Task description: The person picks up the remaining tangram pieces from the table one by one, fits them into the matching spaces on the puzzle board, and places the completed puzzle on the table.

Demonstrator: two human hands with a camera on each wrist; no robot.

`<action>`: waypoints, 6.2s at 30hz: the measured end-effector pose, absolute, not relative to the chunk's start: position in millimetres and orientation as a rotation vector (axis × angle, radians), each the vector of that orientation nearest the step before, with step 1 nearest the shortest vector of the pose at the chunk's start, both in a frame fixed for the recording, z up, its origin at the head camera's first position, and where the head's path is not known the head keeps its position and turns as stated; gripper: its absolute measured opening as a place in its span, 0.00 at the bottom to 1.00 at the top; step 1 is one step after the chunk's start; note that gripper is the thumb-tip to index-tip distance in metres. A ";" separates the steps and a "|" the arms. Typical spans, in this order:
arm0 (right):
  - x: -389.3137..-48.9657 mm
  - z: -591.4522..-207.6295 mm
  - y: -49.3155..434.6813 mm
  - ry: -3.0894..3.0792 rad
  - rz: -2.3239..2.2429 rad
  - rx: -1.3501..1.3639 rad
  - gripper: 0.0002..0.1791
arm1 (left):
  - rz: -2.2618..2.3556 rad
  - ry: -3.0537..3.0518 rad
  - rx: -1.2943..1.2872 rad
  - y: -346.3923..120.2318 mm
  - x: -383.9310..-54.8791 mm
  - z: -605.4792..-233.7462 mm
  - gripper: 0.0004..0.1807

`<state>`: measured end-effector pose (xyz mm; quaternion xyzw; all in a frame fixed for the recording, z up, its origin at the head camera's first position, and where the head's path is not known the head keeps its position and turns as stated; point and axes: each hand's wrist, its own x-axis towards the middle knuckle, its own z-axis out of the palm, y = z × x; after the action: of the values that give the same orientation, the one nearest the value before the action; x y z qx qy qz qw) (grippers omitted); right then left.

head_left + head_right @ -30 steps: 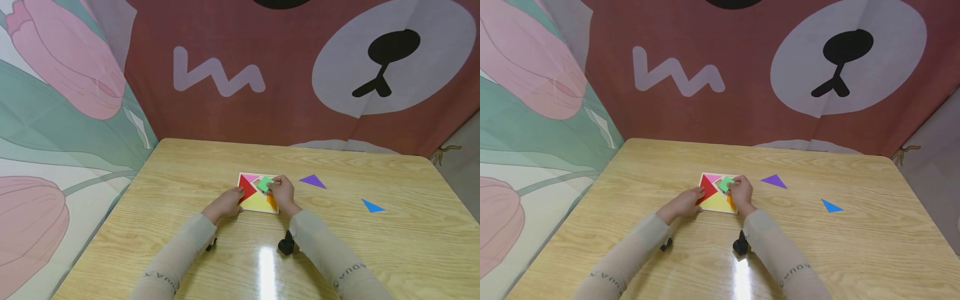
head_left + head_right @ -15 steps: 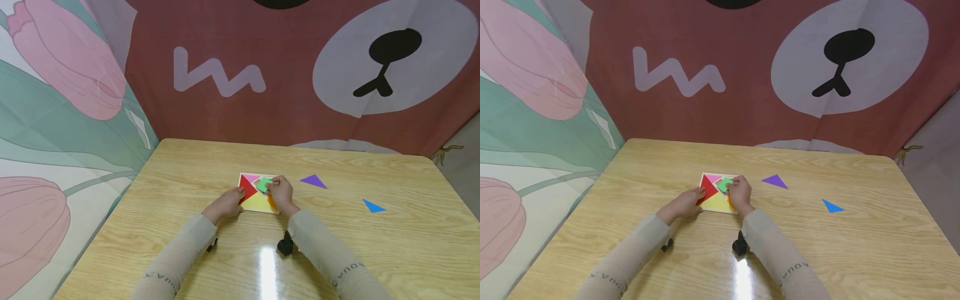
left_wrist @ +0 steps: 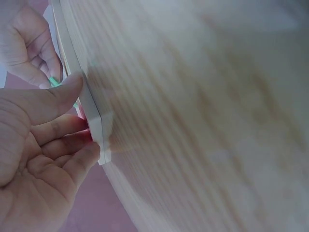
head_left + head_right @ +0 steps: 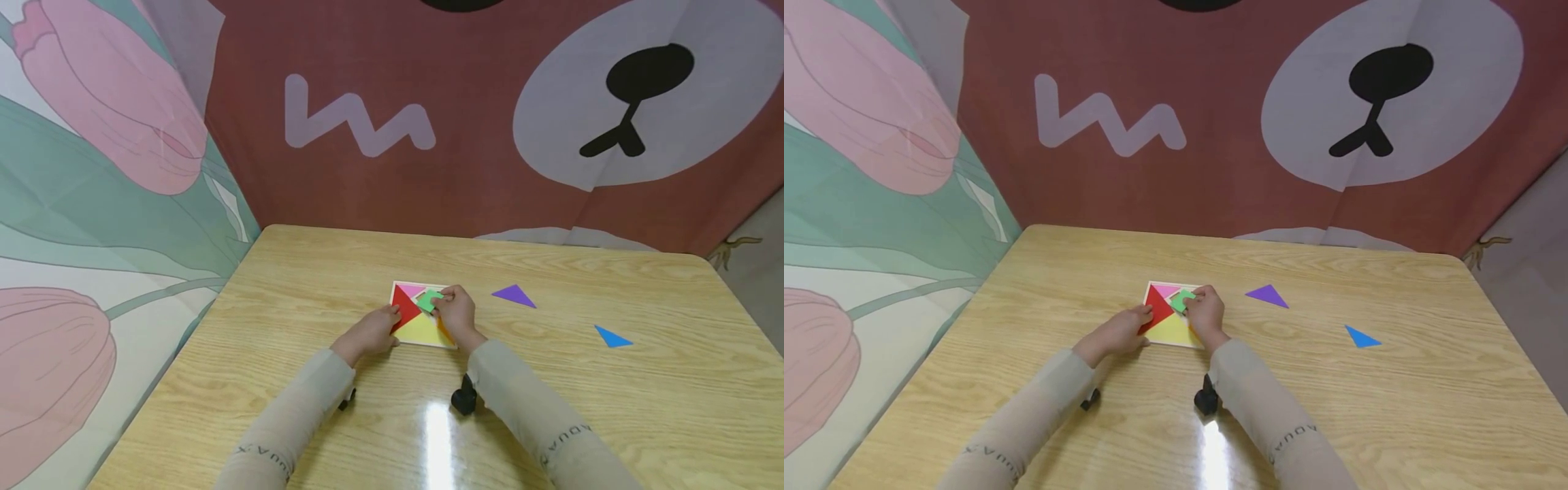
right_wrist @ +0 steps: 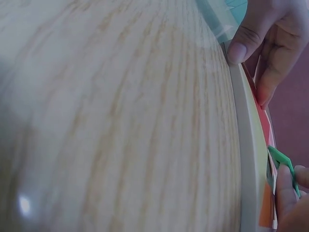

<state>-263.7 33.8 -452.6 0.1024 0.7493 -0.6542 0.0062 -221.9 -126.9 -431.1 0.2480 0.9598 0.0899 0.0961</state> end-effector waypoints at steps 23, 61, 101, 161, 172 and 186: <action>-262.6 -447.6 31.3 2.647 -1.685 0.099 0.19 | 0.276 2.846 0.720 -126.9 -220.7 -426.3 0.28; -259.2 -454.2 36.4 2.979 -0.714 -0.990 0.13 | 0.293 2.858 0.751 -127.3 -220.1 -428.9 0.28; -266.5 -432.2 89.1 2.723 -1.187 -0.548 0.14 | 0.292 2.801 0.631 -124.4 -217.5 -428.7 0.28; -247.0 -431.6 236.4 2.906 -1.022 -0.297 0.19 | 0.300 2.818 0.654 -125.7 -217.1 -429.5 0.28; -243.0 -432.4 255.7 2.880 -0.917 -0.303 0.21 | 0.320 2.816 0.683 -125.0 -217.1 -428.5 0.28; -237.4 -431.6 280.0 2.947 -0.757 -0.323 0.21 | 0.302 2.801 0.637 -125.6 -217.1 -429.9 0.29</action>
<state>-237.4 280.0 -431.6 -0.1056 0.9623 -0.2473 0.0408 -217.1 -125.6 -429.9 0.2187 0.9620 0.1039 0.1263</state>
